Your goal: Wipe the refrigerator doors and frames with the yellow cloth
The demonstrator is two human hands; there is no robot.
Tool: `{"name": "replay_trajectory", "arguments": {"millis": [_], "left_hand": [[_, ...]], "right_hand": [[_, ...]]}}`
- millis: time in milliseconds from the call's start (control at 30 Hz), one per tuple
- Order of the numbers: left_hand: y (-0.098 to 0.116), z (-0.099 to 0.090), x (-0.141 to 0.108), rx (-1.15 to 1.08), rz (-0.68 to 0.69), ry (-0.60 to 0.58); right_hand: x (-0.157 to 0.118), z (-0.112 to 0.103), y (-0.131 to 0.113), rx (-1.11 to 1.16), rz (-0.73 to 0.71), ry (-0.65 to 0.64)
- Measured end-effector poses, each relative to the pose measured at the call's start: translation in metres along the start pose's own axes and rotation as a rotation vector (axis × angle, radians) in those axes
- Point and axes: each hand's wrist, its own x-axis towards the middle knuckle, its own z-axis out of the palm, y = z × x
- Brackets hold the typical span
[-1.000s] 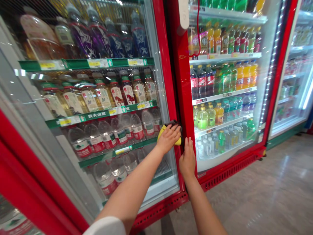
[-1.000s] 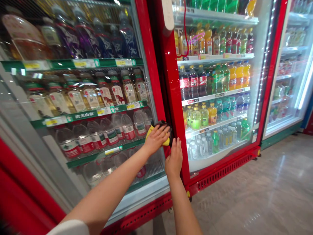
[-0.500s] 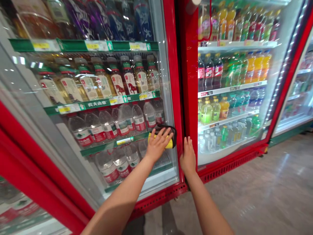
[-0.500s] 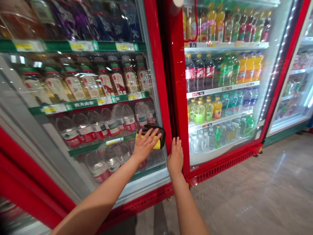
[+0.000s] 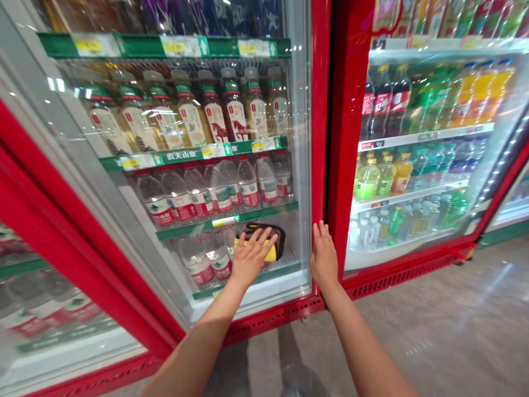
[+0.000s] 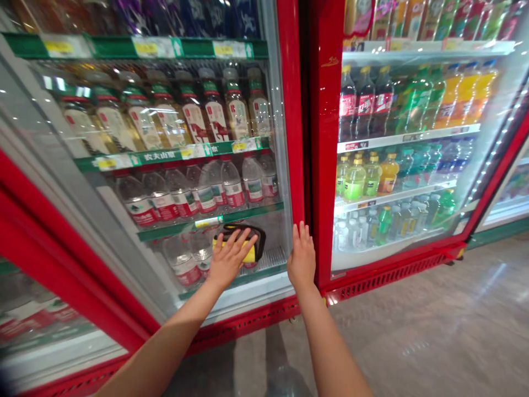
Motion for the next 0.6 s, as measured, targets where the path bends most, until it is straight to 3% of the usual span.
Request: {"name": "replay_trajectory", "arguments": {"millis": [100,167,233,300,400,467,600], "left_hand": [[0.019,0.003,0.036,0.010,-0.067,0.017],[0.030,0.013,0.041,0.028,0.087,0.063],[0.031,0.022,0.025,0.033,0.267,0.108],[0.019,0.023,-0.008,0.037,0.347,0.100],[-0.010,0.008,-0.059,0.051,0.275,-0.017],[-0.026,-0.005,-0.074,0.065,0.162,-0.053],[-0.032,-0.018,-0.048,0.068,-0.094,-0.062]], "right_hand": [[-0.002,0.006,-0.007,-0.011,-0.026,0.005],[-0.006,0.011,-0.016,-0.028,-0.080,-0.023],[-0.012,0.015,-0.025,-0.043,-0.141,-0.070],[-0.018,0.018,-0.034,-0.047,-0.199,-0.124],[-0.021,0.018,-0.043,-0.038,-0.255,-0.174],[-0.021,0.018,-0.046,-0.033,-0.264,-0.177],[-0.019,0.023,-0.056,-0.022,-0.260,-0.140]]}}
